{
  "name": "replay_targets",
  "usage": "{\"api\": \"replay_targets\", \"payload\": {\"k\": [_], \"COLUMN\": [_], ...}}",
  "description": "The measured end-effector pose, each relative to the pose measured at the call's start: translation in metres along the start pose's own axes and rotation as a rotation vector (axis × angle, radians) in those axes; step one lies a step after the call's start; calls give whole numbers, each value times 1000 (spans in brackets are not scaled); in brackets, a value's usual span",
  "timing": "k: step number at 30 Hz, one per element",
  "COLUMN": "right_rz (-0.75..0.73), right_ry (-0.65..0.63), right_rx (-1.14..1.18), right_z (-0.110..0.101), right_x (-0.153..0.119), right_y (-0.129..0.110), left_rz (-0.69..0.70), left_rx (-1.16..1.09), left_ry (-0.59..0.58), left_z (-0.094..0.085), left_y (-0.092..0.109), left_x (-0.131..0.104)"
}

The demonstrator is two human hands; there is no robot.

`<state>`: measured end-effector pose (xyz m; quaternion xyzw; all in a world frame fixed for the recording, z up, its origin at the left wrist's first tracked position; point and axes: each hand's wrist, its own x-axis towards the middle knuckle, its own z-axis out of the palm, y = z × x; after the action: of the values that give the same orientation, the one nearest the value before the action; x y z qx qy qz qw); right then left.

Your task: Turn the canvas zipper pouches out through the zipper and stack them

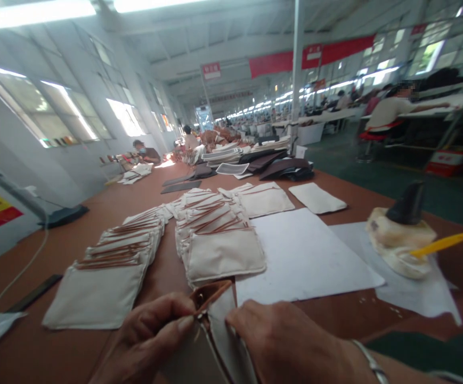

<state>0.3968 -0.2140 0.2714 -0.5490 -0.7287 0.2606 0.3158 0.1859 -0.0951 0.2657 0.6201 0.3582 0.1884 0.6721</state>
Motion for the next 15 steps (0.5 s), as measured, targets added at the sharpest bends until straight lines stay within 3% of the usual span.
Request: {"api": "replay_targets", "payload": {"k": [3, 6, 9, 11, 13, 15], "right_rz": [51, 131, 161, 153, 166, 218], "right_ry": [-59, -83, -27, 8, 30, 68], "right_rx": [-71, -48, 2, 37, 82, 168], "right_z": [14, 9, -5, -14, -24, -36], "right_x": [-4, -2, 1, 4, 9, 14], "right_y": [-2, -4, -7, -3, 10, 30], "left_rz": [4, 36, 218, 317, 388, 523], "left_rx": [-5, 58, 163, 231, 304, 359], "left_ry": [-118, -149, -86, -121, -136, 25], "left_z": [4, 12, 21, 21, 8, -20], "left_y": [0, 5, 21, 38, 54, 64], "left_x": [2, 4, 5, 10, 23, 42]}}
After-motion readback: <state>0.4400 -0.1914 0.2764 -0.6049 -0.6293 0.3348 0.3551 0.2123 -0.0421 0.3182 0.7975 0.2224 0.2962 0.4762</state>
